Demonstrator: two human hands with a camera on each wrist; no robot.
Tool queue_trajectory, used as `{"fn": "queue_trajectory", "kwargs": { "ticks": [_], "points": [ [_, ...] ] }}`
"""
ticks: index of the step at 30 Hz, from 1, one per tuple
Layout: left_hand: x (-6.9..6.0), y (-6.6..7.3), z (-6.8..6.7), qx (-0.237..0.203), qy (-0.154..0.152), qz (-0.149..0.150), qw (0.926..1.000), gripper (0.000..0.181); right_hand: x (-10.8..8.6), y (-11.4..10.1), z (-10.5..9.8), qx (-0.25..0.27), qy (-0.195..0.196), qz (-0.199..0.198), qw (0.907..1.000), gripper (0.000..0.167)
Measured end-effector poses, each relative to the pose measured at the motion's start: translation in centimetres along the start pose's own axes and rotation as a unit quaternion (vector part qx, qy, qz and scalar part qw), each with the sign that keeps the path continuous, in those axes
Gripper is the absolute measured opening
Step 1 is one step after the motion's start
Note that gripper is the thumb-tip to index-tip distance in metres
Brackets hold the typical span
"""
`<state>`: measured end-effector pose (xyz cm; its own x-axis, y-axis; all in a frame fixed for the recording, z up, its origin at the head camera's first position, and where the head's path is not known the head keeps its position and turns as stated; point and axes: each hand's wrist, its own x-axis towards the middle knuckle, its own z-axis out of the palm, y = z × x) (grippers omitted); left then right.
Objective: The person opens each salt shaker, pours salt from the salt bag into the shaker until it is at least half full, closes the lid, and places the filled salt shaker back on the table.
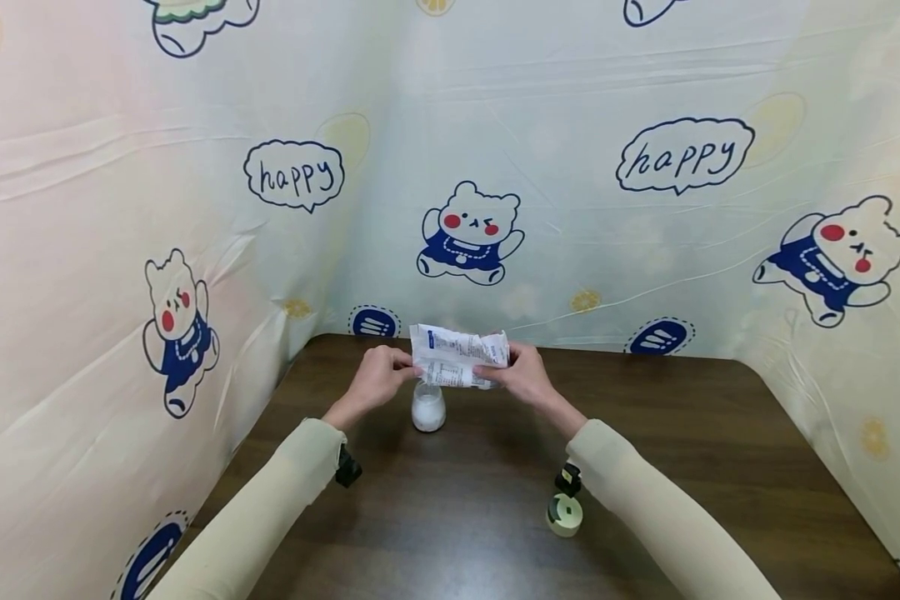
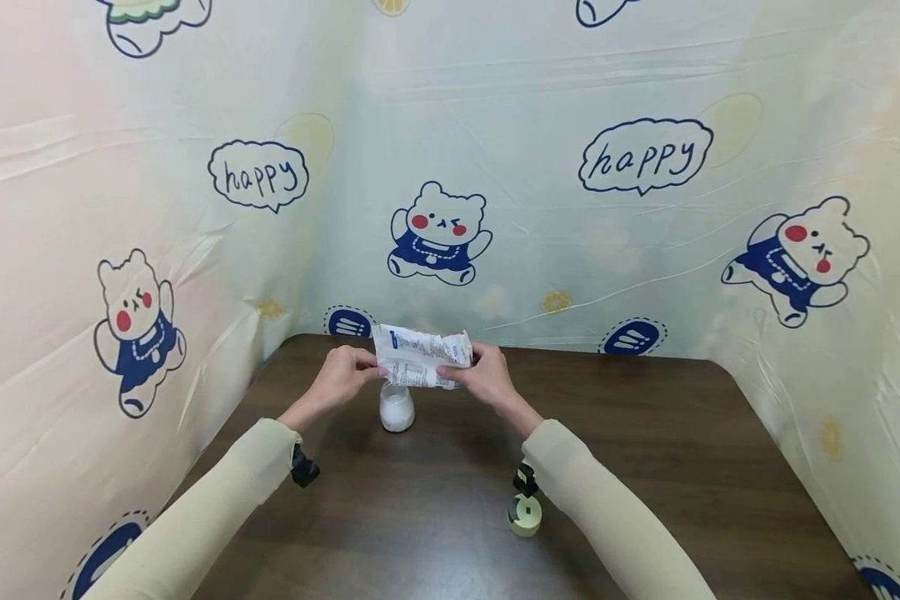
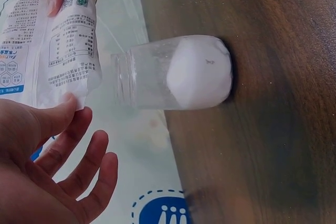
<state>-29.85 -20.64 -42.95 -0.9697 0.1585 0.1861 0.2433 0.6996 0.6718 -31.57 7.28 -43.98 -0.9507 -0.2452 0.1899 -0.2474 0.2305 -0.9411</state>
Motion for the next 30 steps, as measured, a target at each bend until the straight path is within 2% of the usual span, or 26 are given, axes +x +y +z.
{"fn": "queue_trajectory", "kwargs": {
  "ticks": [7,18,30],
  "points": [
    [-0.14,0.12,-0.18,0.0,-0.002,-0.002,1.0,0.016,-0.14,-0.07,0.08,0.009,0.001,0.007,0.9999,0.044],
    [-0.22,0.07,-0.02,0.0,-0.002,-0.002,1.0,0.017,-0.15,0.28,0.18,-0.006,-0.003,-0.001,1.0,0.037],
    [-0.04,0.16,-0.01,0.005,-0.001,0.003,1.0,0.016,-0.23,0.38,0.12,0.005,0.005,-0.013,0.9999,0.042]
  ]
}}
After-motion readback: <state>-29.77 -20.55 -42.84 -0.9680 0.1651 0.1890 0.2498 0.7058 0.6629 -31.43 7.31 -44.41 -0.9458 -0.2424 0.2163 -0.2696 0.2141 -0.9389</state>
